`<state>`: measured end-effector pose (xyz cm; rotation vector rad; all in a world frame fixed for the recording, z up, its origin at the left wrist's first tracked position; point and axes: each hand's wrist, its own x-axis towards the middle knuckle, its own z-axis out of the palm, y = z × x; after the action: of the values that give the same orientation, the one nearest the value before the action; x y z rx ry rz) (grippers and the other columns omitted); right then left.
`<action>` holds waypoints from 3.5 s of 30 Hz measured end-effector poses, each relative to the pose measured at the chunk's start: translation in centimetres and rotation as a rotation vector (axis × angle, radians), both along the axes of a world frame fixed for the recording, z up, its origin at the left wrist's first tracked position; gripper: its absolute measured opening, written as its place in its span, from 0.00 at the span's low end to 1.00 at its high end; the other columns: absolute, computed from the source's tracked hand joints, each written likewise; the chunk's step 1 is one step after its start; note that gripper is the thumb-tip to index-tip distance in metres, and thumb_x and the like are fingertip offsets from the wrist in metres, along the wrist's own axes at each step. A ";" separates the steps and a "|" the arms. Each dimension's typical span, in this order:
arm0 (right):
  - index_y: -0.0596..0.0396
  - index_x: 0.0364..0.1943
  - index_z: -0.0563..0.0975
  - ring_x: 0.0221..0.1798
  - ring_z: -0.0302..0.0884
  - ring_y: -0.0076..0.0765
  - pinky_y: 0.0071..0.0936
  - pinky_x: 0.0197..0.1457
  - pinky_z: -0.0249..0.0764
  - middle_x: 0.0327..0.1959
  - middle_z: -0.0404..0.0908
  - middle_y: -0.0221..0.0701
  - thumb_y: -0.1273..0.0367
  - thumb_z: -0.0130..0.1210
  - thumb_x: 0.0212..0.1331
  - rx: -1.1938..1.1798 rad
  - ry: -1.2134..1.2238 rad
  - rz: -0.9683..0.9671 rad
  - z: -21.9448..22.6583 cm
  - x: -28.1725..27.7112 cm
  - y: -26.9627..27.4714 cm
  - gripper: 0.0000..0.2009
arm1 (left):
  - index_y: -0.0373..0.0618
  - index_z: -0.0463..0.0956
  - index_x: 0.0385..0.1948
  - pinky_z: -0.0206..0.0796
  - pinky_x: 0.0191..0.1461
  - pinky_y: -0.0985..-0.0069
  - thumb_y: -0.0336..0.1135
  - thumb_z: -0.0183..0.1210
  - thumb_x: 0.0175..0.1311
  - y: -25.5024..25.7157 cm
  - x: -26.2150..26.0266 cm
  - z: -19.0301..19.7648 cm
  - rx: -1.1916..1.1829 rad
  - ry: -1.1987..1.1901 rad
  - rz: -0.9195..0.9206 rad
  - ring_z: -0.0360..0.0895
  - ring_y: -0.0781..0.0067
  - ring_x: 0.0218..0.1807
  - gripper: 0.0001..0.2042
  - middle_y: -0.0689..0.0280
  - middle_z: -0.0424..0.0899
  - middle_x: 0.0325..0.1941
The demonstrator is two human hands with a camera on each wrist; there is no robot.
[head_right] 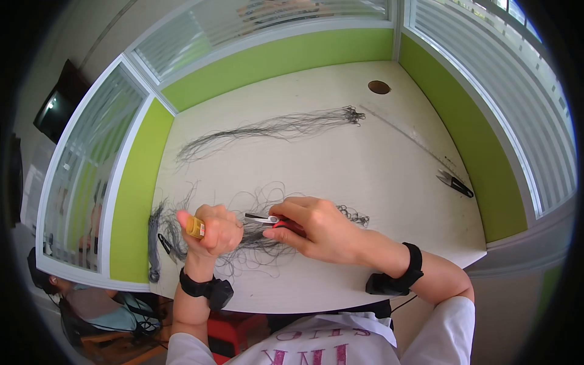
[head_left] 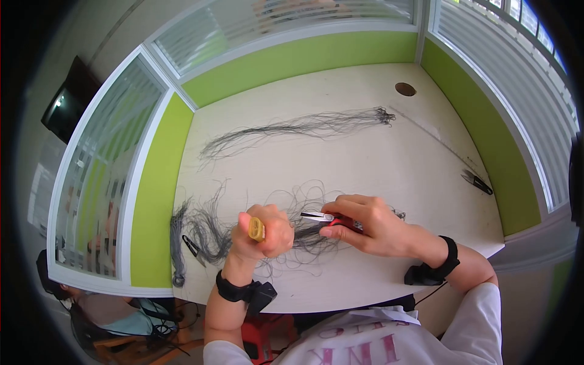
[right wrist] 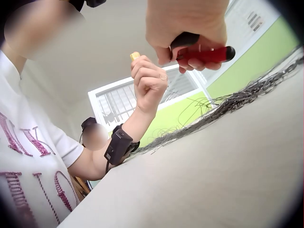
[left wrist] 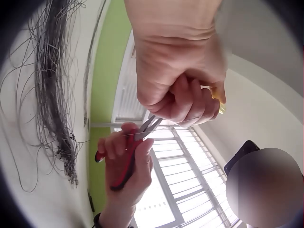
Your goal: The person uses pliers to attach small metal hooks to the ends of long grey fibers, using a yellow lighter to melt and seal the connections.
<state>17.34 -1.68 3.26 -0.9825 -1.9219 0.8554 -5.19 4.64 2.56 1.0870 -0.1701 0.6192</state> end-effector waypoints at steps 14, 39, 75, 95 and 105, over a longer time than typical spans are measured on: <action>0.60 0.36 0.75 0.30 0.75 0.47 0.37 0.36 0.71 0.26 0.76 0.38 0.63 0.60 0.56 0.224 -0.099 0.034 -0.6 -1.0 -0.1 0.13 | 0.47 0.59 0.07 0.41 0.09 0.79 0.63 0.41 0.68 -0.4 0.5 0.3 -0.016 -0.075 -0.062 0.52 0.78 0.04 0.33 0.72 0.58 0.03; 0.56 0.36 0.75 0.24 0.71 0.33 0.28 0.29 0.67 0.23 0.73 0.28 0.68 0.64 0.51 0.879 -0.389 -0.670 2.6 3.9 2.4 0.12 | 0.44 0.71 0.27 0.46 0.19 0.88 0.35 0.62 0.62 -1.8 2.3 2.0 0.074 0.698 0.636 0.57 0.90 0.18 0.09 0.73 0.70 0.19; 0.59 0.28 0.81 0.35 0.78 0.39 0.32 0.43 0.70 0.29 0.80 0.37 0.63 0.62 0.53 0.485 -1.234 -0.497 -4.1 14.6 11.7 0.12 | 0.34 0.77 0.30 0.67 0.40 0.62 0.48 0.60 0.56 19.2 -19.7 -3.3 0.781 1.509 1.734 0.79 0.49 0.37 0.20 0.49 0.81 0.30; 0.55 0.26 0.76 0.28 0.76 0.38 0.31 0.37 0.70 0.23 0.76 0.31 0.63 0.64 0.50 0.522 -0.679 -0.017 0.0 4.7 -1.0 0.11 | 0.38 0.76 0.27 0.56 0.27 0.83 0.36 0.66 0.58 -3.3 -1.3 2.5 0.680 1.092 0.880 0.63 0.86 0.23 0.11 0.73 0.70 0.19; 0.56 0.21 0.76 0.27 0.77 0.38 0.31 0.37 0.70 0.22 0.76 0.32 0.62 0.64 0.49 0.418 -0.842 -0.013 0.7 4.9 -3.2 0.13 | 0.39 0.79 0.31 0.68 0.30 0.80 0.34 0.66 0.55 -5.3 1.6 -1.3 0.839 0.999 0.768 0.76 0.75 0.22 0.09 0.63 0.80 0.21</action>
<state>22.22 -4.89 3.99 -1.1856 -2.6308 -0.0334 -3.54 -0.65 1.25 2.1868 0.9809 0.6046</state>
